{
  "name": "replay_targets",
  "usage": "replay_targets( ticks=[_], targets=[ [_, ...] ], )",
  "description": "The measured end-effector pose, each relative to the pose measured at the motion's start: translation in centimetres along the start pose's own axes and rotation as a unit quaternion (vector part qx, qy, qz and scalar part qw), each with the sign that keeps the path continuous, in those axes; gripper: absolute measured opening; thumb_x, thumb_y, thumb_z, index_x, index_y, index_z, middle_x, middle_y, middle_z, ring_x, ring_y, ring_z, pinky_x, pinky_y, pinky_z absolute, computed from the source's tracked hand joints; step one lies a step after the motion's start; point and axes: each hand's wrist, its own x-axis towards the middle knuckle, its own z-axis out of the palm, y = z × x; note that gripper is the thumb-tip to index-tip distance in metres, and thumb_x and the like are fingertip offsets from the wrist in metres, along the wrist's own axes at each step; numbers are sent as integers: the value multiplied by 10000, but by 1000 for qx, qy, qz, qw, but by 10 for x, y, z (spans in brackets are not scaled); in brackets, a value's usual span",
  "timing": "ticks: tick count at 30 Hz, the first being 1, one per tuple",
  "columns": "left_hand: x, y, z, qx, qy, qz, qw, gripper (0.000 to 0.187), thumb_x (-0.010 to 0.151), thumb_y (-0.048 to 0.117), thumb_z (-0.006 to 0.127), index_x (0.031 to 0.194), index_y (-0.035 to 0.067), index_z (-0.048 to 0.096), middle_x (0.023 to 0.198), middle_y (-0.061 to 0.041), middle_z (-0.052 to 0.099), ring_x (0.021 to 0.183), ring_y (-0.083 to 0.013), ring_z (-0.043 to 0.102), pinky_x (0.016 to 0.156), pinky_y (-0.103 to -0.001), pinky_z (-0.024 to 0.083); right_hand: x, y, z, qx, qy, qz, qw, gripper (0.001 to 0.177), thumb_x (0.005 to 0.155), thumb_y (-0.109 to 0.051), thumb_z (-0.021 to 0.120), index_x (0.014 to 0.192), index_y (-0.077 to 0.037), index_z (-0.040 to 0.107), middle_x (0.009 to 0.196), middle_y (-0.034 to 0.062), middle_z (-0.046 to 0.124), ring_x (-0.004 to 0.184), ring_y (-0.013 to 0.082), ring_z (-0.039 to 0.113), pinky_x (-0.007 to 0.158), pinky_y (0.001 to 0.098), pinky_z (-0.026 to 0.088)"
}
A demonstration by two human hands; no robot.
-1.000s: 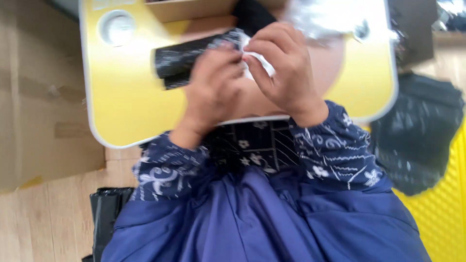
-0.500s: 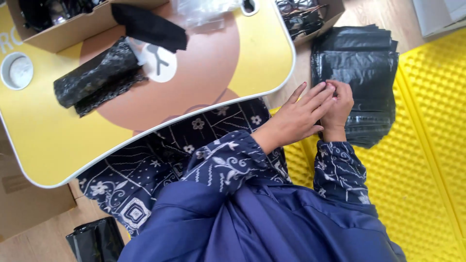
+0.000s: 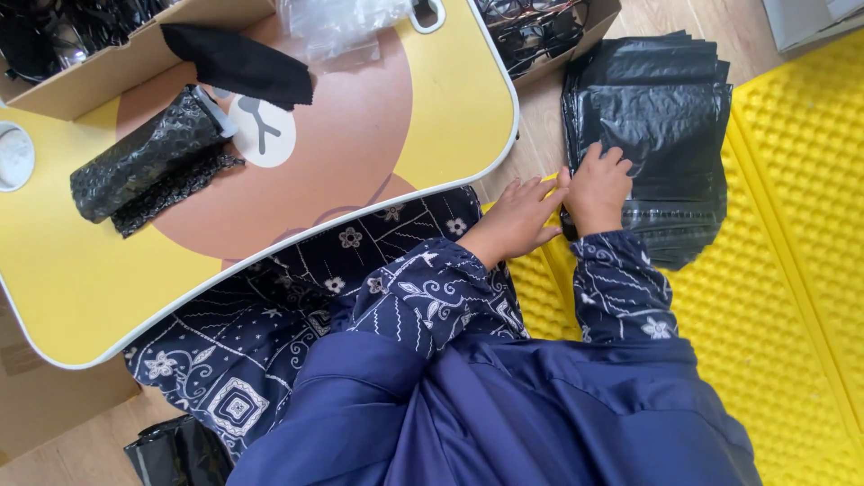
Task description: The person wraps a pair of sunglasses in a white tissue, then rolls the tissue in black bubble wrap, and finally places the wrapped bundle into a black plastic mailer. The process is repeated for a second pair of sunglasses.
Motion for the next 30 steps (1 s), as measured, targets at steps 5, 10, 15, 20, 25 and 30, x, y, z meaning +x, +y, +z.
replay_targets(
  ticks=[5,10,15,20,25,30],
  targets=[
    [5,-6,6,-57,12,-4,998,612,1051,454,538,1569,162,396,1574,-166,462,1522,-362,392,1253,-576,270,20,8,75,-13,-59,9,998,250,876,-260,743,979,-58,636,903,144,593,761,402,704,508,485,603],
    [2,1,-8,-69,7,-15,997,596,1086,493,414,1553,123,410,1592,-171,435,1528,-335,381,1254,-559,286,-5,-7,4,63,-113,-28,991,196,996,-161,514,891,-72,653,801,117,701,727,372,766,565,494,604],
    [-11,12,-30,-117,-35,-30,992,821,1015,688,306,1592,107,358,1644,-197,369,1558,-368,315,1275,-578,211,-17,-26,-107,148,-279,-40,948,376,1018,-351,493,1229,-123,705,1144,90,729,1032,341,737,829,537,601],
    [-2,-2,-3,-95,-10,-37,995,732,1045,631,301,1590,148,379,1617,-186,413,1534,-370,360,1256,-561,251,-26,5,-64,255,-228,-3,940,353,1066,-317,481,1243,-99,694,1240,145,688,1099,394,671,842,529,582],
    [0,-6,5,-82,-12,-33,996,740,1053,629,249,1593,140,373,1595,-196,447,1525,-377,380,1250,-564,267,-29,10,-35,248,-163,-16,955,279,1014,-353,596,1027,-121,752,1217,66,673,1086,350,670,820,474,608],
    [-2,-2,-8,-159,-4,-26,987,742,1055,606,288,1582,93,387,1589,-242,445,1502,-404,414,1242,-542,305,-25,26,-39,440,-63,-1,896,139,905,-237,738,921,-100,726,1270,62,692,1137,352,674,946,464,556]
  ],
)
